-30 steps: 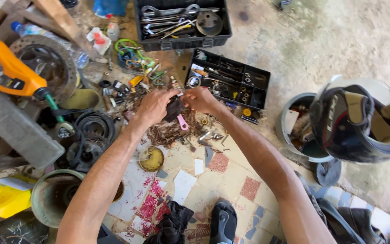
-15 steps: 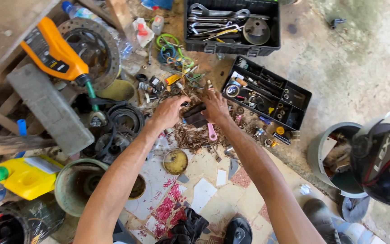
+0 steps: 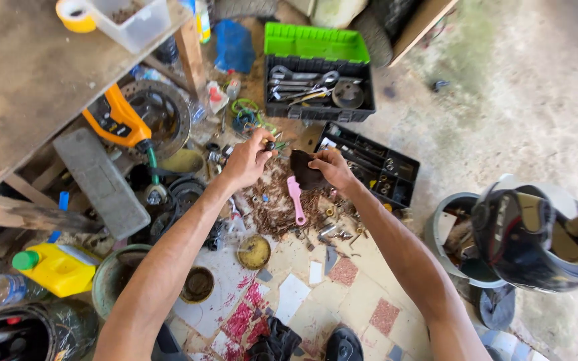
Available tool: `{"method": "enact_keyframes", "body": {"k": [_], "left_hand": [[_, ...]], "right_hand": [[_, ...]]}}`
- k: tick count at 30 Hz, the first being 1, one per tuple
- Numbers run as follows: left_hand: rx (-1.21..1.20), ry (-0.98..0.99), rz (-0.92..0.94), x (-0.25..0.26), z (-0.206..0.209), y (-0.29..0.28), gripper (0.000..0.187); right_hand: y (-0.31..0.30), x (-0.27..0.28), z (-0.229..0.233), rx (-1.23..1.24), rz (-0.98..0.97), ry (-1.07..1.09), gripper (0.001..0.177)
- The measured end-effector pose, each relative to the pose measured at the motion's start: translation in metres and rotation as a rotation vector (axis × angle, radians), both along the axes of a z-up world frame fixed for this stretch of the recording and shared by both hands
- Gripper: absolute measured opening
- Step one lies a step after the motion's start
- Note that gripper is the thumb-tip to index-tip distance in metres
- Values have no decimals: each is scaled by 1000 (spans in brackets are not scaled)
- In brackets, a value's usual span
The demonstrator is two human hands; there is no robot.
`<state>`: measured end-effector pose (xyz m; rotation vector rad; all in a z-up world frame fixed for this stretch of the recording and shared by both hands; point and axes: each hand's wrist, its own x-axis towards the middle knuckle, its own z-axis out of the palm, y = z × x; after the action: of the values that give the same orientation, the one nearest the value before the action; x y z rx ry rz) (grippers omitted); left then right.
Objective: The recorder is cleaning and assembling small metal and plastic parts of a motorcycle component among various tools and debris.
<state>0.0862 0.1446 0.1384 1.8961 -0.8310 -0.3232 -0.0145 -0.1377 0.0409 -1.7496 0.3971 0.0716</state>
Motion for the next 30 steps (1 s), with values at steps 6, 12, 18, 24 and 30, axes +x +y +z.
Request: {"method": "enact_keyframes", "body": {"k": [6, 12, 18, 24, 30], "left_hand": [[-71, 4, -51, -22, 95, -26, 33], [-348, -407, -136, -40, 174, -47, 32], [-396, -574, -21, -51, 234, -36, 29], [-479, -468, -96, -42, 240, -11, 29], [-183, -884, -152, -39, 247, 20, 31]], "right_hand": [[13, -32, 173, 444, -75, -142, 13], [19, -48, 281, 410, 140, -342, 11], [48, -38, 343, 207, 106, -335, 22], [77, -46, 381, -412, 326, -677, 36], [111, -60, 356, -803, 231, -749, 26]]}}
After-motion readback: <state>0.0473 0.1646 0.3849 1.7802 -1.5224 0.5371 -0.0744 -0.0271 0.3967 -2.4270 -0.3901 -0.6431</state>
